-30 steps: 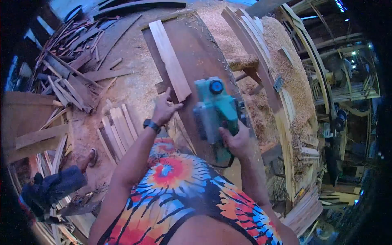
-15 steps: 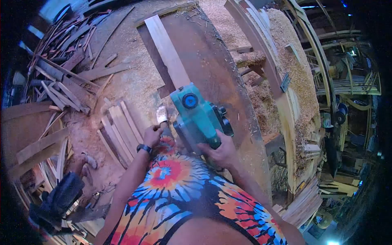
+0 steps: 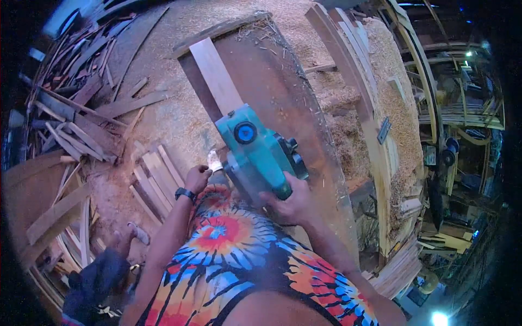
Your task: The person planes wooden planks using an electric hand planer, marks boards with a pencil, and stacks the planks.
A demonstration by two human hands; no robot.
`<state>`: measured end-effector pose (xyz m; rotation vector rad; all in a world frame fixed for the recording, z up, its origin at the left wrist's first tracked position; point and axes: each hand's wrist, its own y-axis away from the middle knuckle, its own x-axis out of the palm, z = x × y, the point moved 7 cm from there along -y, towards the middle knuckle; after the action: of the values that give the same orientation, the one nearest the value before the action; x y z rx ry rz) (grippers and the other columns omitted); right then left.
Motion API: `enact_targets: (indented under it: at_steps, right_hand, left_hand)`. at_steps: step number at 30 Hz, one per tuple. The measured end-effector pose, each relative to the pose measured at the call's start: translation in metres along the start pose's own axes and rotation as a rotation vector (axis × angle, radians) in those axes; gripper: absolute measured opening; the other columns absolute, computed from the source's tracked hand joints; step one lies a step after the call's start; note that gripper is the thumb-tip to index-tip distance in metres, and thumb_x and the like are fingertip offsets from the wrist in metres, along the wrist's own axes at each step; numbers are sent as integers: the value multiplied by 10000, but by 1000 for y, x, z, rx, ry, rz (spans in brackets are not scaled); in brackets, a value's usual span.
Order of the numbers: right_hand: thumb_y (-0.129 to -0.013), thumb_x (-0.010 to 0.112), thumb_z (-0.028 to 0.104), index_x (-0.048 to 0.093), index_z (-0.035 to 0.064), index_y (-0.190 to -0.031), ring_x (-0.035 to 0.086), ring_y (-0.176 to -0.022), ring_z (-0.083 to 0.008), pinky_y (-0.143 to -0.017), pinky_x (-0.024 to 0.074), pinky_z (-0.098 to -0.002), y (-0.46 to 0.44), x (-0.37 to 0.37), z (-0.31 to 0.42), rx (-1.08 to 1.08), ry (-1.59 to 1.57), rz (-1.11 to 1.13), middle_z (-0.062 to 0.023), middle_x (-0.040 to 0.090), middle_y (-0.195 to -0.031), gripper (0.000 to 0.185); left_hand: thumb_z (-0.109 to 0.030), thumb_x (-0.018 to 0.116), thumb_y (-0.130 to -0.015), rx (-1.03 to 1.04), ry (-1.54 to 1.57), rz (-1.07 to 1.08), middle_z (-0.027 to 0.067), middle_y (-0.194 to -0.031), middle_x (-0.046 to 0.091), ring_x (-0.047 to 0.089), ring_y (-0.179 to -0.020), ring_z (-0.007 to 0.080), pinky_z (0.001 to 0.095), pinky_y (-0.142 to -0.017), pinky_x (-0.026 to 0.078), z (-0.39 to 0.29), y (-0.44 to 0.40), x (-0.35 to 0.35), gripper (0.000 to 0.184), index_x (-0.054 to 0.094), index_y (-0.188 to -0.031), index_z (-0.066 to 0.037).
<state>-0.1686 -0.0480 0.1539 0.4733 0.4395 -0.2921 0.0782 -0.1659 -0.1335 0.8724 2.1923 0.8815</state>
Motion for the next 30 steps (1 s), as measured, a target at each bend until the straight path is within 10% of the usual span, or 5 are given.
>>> enact_targets:
  at_steps: [13, 20, 22, 30]
  right_hand:
    - [-782, 809, 454, 688, 18, -1007, 715, -860, -340, -757, 549, -413, -175, 9, 96, -204, 0, -25, -214, 706, -898, 505]
    - [-834, 792, 384, 736, 61, -1068, 673, -803, -134, -777, 537, -336, -279, 24, 162, -512, -18, -16, -79, 744, -911, 402]
    - [-756, 789, 557, 744, 92, -1010, 716, -847, -333, -759, 557, -399, -314, 30, 159, -446, 7, -71, -156, 739, -929, 532]
    - [-828, 737, 525, 716, 59, -1049, 702, -910, -344, -809, 535, -415, -201, 20, 128, -369, -9, -35, -194, 724, -987, 517]
  left_hand:
    - [-290, 679, -872, 15, 54, 76, 168, -935, 725, 682, -697, 196, 337, -622, 554, -24, -56, -32, 448, 660, -1165, 47]
    - [-278, 669, -900, -22, 161, -16, 161, -987, 710, 671, -706, 195, 328, -617, 560, -12, -30, -57, 463, 624, -1220, 54]
    - [-268, 667, -905, -36, 168, -46, 158, -970, 707, 666, -699, 189, 329, -613, 559, 8, -22, -57, 454, 623, -1219, 56]
    - [-287, 678, -898, 32, 61, -145, 163, -943, 718, 683, -683, 196, 338, -605, 553, 50, 26, -54, 456, 636, -1200, 52]
